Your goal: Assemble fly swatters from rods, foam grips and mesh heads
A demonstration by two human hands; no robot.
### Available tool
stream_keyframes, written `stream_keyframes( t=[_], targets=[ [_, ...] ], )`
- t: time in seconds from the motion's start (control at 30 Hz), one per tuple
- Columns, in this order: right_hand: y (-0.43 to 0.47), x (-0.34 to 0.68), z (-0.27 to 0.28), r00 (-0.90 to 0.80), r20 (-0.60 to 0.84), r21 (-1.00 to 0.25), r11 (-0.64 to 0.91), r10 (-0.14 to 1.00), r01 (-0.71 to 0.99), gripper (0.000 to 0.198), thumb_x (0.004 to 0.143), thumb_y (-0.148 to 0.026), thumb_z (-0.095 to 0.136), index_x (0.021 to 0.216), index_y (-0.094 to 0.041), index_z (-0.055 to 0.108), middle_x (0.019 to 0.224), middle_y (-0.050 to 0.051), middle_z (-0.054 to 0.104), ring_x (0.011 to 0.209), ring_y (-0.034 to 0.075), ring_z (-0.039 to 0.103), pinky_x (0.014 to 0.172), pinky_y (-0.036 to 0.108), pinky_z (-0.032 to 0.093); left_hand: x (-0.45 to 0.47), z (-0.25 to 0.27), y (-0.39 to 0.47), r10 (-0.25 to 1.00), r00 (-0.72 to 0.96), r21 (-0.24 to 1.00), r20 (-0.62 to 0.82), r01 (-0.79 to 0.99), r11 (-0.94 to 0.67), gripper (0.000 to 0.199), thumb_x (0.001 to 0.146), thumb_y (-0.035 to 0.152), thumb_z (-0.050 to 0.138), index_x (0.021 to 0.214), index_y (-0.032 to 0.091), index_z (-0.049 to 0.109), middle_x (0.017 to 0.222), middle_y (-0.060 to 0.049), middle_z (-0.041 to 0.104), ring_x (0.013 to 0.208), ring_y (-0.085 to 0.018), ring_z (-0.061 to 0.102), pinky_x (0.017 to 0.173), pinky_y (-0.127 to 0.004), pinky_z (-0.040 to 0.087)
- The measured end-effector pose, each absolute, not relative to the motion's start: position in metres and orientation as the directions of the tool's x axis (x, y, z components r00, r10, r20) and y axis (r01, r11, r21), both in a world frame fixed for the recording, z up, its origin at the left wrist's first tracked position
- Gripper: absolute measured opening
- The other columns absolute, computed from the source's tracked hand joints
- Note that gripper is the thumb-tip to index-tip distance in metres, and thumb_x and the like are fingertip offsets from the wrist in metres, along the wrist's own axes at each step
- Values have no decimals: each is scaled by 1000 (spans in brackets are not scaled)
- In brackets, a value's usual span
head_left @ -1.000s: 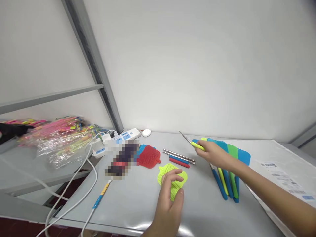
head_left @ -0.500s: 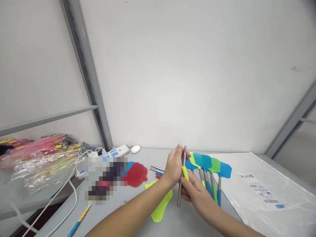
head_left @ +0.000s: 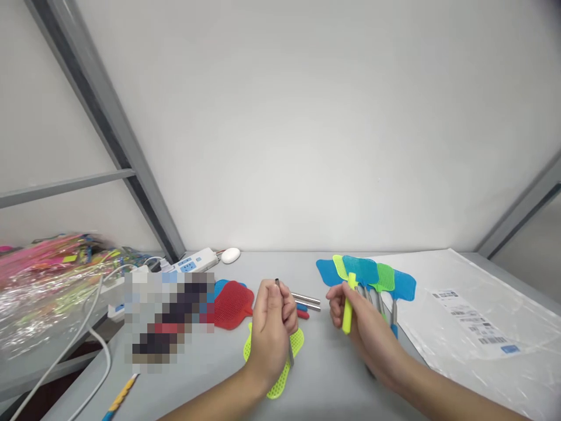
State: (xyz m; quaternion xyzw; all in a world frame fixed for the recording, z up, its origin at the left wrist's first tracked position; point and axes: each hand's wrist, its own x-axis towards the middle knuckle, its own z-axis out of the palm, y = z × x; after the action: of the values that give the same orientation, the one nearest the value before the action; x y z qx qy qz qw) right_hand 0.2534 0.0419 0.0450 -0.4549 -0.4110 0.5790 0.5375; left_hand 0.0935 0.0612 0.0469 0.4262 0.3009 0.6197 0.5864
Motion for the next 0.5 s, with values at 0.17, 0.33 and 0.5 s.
stream_keyframes(
  t=[0.17, 0.33, 0.5],
  targets=[
    [47, 252, 30, -3, -63, -997, -63, 998, -46, 47, 93, -64, 38, 90, -23, 62, 64, -4, 34, 57, 13, 32, 52, 26, 27, 91, 30, 59, 991, 11, 839, 136, -534, -109, 22, 99, 43, 42, 91, 23, 44, 67, 7, 36, 47, -4, 29, 45, -18, 25],
    [34, 245, 13, -80, 110, -987, 118, 991, 111, 35, 92, -56, 49, 95, -25, 64, 82, 1, 53, 68, 15, 47, 62, 28, 38, 98, 18, 42, 987, 91, 845, 133, -531, -65, 19, 100, 38, 41, 89, 23, 44, 70, 6, 37, 56, -7, 36, 57, -23, 36],
    [27, 250, 9, -175, 332, -918, 361, 927, 167, 23, 96, -42, 47, 97, -27, 65, 84, 2, 58, 77, 19, 54, 70, 31, 42, 99, 2, 26, 935, 221, 909, 277, -376, -181, 24, 101, 37, 36, 88, 21, 48, 70, 3, 36, 62, -10, 35, 61, -26, 33]
  ],
)
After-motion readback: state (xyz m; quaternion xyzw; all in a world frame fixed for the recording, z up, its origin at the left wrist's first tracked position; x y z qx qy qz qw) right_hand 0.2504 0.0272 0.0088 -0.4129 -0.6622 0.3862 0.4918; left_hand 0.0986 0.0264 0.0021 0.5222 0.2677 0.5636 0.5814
